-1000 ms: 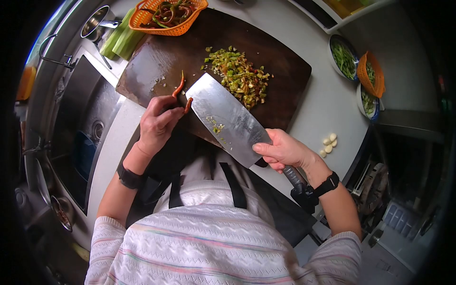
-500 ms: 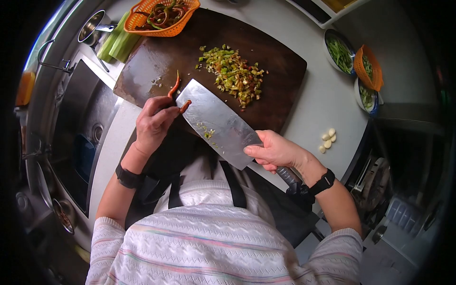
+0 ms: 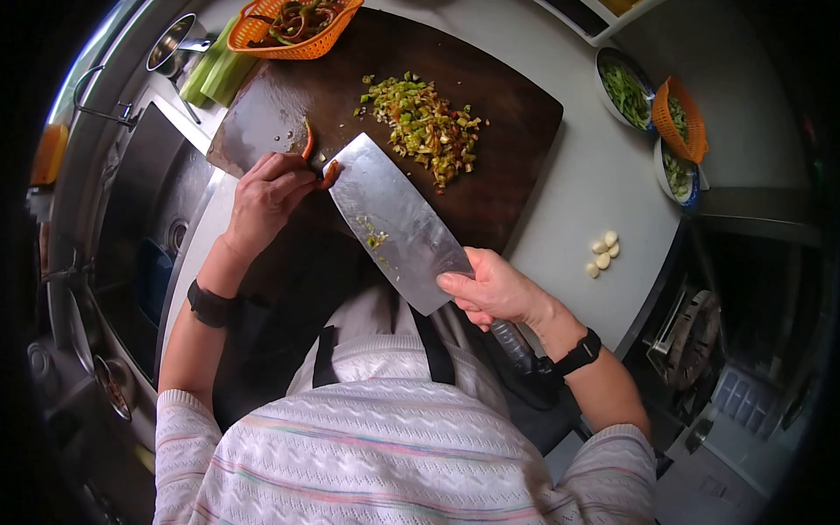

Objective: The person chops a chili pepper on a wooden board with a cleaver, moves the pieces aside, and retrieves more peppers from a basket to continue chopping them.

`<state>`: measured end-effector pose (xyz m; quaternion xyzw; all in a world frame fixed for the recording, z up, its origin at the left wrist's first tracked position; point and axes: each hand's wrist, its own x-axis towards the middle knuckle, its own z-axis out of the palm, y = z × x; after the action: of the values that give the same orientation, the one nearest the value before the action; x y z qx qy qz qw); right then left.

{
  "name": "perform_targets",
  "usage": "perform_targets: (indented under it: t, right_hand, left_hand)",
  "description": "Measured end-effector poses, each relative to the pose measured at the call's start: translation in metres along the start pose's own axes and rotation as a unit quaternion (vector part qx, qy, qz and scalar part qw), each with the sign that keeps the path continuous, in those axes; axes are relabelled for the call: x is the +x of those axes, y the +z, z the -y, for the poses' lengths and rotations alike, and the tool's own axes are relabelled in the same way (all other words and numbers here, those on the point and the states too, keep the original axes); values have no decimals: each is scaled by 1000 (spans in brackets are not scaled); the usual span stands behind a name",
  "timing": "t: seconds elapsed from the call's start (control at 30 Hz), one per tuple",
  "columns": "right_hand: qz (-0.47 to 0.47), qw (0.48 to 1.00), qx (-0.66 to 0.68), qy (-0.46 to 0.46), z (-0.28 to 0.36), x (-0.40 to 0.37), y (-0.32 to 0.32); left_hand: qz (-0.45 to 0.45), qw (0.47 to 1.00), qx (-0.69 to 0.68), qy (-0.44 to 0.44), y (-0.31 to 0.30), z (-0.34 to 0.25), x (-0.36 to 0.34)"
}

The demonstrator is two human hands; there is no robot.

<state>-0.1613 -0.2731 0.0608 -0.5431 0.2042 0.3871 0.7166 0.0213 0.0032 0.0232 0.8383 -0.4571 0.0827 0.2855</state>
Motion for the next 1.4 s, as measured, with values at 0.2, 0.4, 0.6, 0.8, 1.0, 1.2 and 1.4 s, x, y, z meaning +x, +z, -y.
perform_targets:
  t: [0.2, 0.4, 0.6, 0.8, 1.0, 1.2, 1.4]
  right_hand:
    - [-32, 998, -39, -30, -5, 8, 7]
    - [-64, 996, -42, -44, -12, 16, 26]
    - [-65, 997, 8, -50, -21, 16, 39]
    - [-55, 995, 63, -54, -31, 19, 49]
    - [-53, 992, 82, -74, -38, 31, 60]
    - [-71, 990, 93, -84, -39, 33, 70]
    - [-75, 989, 99, -84, -42, 35, 73]
  left_hand:
    - [-20, 1000, -13, 2, 4, 1, -1]
    - [-14, 999, -46, 24, -3, 12, 2]
    - [21, 996, -40, 78, -9, 31, 11]
    - [4, 995, -52, 81, -6, 24, 5]
    - [-19, 996, -60, 65, -1, 24, -1]
    - [-13, 993, -75, 92, -9, 31, 8]
    - [24, 989, -86, 116, -11, 44, 11]
